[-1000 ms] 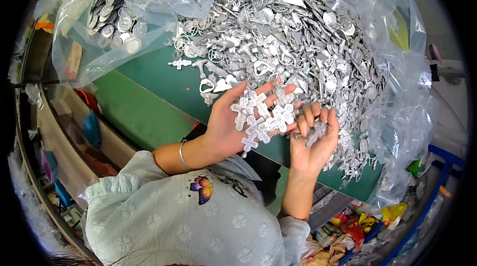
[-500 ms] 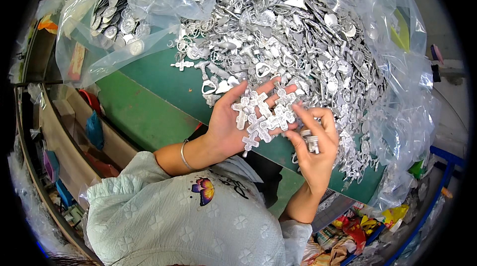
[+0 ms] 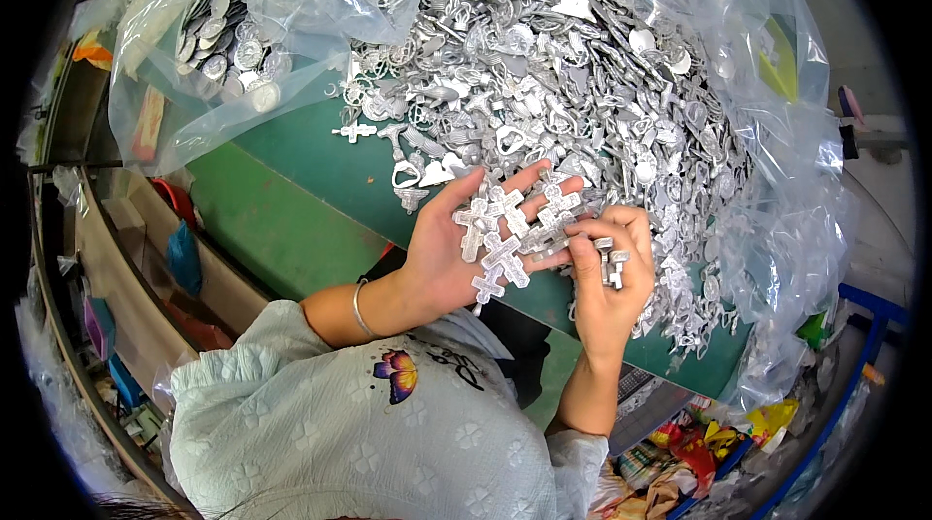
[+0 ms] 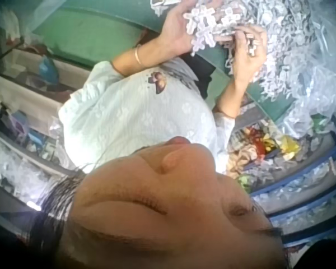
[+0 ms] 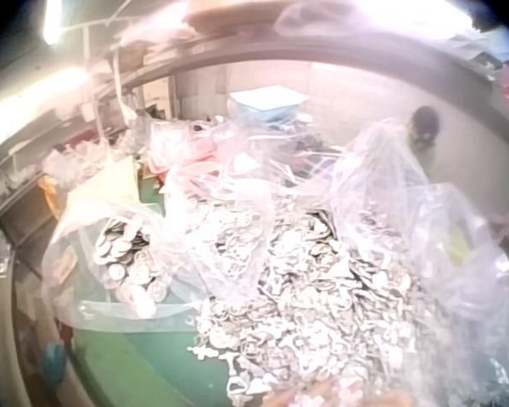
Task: The person sorts through a large pile of small silver-colored cross-shaped decorative items, picking up individual pieces, turning them over, and collecting several in their hand.
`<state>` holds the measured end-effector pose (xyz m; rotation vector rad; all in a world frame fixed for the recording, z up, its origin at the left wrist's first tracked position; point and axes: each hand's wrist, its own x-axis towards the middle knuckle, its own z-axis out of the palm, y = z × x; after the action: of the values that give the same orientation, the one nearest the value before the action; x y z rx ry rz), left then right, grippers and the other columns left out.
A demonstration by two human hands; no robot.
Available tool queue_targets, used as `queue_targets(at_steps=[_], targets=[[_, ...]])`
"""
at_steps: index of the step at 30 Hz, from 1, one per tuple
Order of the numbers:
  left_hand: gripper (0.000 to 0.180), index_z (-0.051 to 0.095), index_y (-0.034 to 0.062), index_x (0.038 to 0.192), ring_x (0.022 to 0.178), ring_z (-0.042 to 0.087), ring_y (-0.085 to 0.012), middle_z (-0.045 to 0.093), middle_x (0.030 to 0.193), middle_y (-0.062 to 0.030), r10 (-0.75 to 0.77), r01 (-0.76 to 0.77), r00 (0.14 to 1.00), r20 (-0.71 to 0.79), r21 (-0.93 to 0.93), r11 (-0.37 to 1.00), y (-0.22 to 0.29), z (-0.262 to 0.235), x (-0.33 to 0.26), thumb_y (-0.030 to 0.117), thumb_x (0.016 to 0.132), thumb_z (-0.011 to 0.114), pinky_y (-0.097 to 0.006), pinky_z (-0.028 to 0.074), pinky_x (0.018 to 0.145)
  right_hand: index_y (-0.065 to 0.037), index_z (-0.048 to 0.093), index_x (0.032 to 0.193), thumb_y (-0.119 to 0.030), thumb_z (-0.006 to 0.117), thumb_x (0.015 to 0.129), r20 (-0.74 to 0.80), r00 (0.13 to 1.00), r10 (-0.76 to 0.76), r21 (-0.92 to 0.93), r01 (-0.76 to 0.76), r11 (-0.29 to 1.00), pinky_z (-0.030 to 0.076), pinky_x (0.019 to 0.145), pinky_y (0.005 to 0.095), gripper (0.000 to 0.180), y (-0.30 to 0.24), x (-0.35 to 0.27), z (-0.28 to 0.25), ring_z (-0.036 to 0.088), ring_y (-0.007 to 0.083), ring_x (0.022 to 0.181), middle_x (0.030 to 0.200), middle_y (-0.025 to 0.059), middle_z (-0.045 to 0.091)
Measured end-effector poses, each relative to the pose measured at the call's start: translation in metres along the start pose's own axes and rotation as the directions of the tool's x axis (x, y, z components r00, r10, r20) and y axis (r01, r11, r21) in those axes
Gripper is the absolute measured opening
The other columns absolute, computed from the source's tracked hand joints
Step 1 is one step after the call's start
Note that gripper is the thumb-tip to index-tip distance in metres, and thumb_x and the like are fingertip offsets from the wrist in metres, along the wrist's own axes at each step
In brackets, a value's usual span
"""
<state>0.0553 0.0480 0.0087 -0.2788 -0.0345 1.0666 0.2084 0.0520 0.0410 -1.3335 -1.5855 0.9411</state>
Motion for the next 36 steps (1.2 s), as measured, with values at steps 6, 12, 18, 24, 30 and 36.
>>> queue_targets(at_steps=[6,12,18,24,30,36], targets=[[0.053,0.026,0.0096,0.134,0.128,0.025,-0.037,0.026,0.14,-0.0155,0.024,-0.025,0.999,0.034,0.028,0.999,0.002,0.003,-0.002,0.039,0.09,0.029,-0.05,0.023,0.104,0.001,0.063,0.079,-0.005,0.067,0.068,-0.026,0.968,-0.251,-0.102,0.247,0.963,0.037,0.063,0.0263,0.013,0.007,-0.005,0.0,0.046,0.0169,0.07,0.079,0.0071,0.046],[0.054,0.027,0.0105,0.134,0.128,0.024,-0.0365,0.027,0.14,-0.0138,0.092,-0.091,0.996,-0.005,0.048,0.995,0.001,0.009,-0.004,0.041,0.09,0.03,-0.049,0.022,0.105,0.003,0.057,0.093,-0.013,0.062,0.08,-0.095,0.995,-0.017,0.242,0.04,0.969,0.036,0.047,0.021,0.022,0.008,-0.016,0.011,0.045,0.0123,0.057,0.082,0.0076,0.049],[0.054,0.025,0.0104,0.135,0.129,0.022,-0.0354,0.026,0.14,-0.0134,0.154,-0.154,0.988,0.014,0.029,0.988,-0.001,0.007,-0.001,0.04,0.089,0.029,-0.049,0.019,0.106,0.001,0.047,0.101,-0.021,0.036,0.094,0.216,0.9,0.378,0.95,-0.283,0.132,0.034,0.042,0.0208,0.025,0.014,-0.014,0.01,0.046,0.0139,0.07,0.088,0.0084,0.046],[0.054,0.027,0.0082,0.133,0.129,0.024,-0.0357,0.026,0.139,-0.013,0.227,-0.226,0.974,-0.01,0.06,0.972,-0.001,0.003,0.007,0.04,0.089,0.03,-0.048,0.032,0.1,0.001,0.045,0.112,-0.011,0.045,0.087,0.207,0.839,0.502,0.951,-0.294,0.099,0.039,0.057,0.0265,0.028,0.013,-0.007,0.021,0.048,0.0179,0.075,0.097,0.0119,0.048],[0.05,0.03,0.0094,0.13,0.124,0.033,-0.0334,0.032,0.137,-0.0115,0.241,-0.241,0.97,0.008,0.103,0.965,0.008,-0.003,0.007,0.039,0.09,0.031,-0.038,0.043,0.084,0.005,0.038,0.119,0.001,0.045,0.072,0.237,0.899,0.368,0.93,-0.32,0.182,0.043,0.085,0.0347,0.048,0.009,-0.005,0.019,0.049,0.0235,0.098,0.103,0.0135,0.048],[0.054,0.026,0.0081,0.134,0.129,0.023,-0.0352,0.026,0.139,-0.0131,0.213,-0.212,0.977,0.013,-0.036,0.977,0.01,-0.004,0.008,0.038,0.089,0.031,-0.05,0.033,0.097,0.006,0.034,0.124,0.004,0.043,0.067,0.253,0.926,0.28,0.948,-0.295,0.121,0.041,0.092,0.0383,0.057,0.008,-0.005,0.018,0.047,0.0268,0.106,0.108,0.0146,0.047]])
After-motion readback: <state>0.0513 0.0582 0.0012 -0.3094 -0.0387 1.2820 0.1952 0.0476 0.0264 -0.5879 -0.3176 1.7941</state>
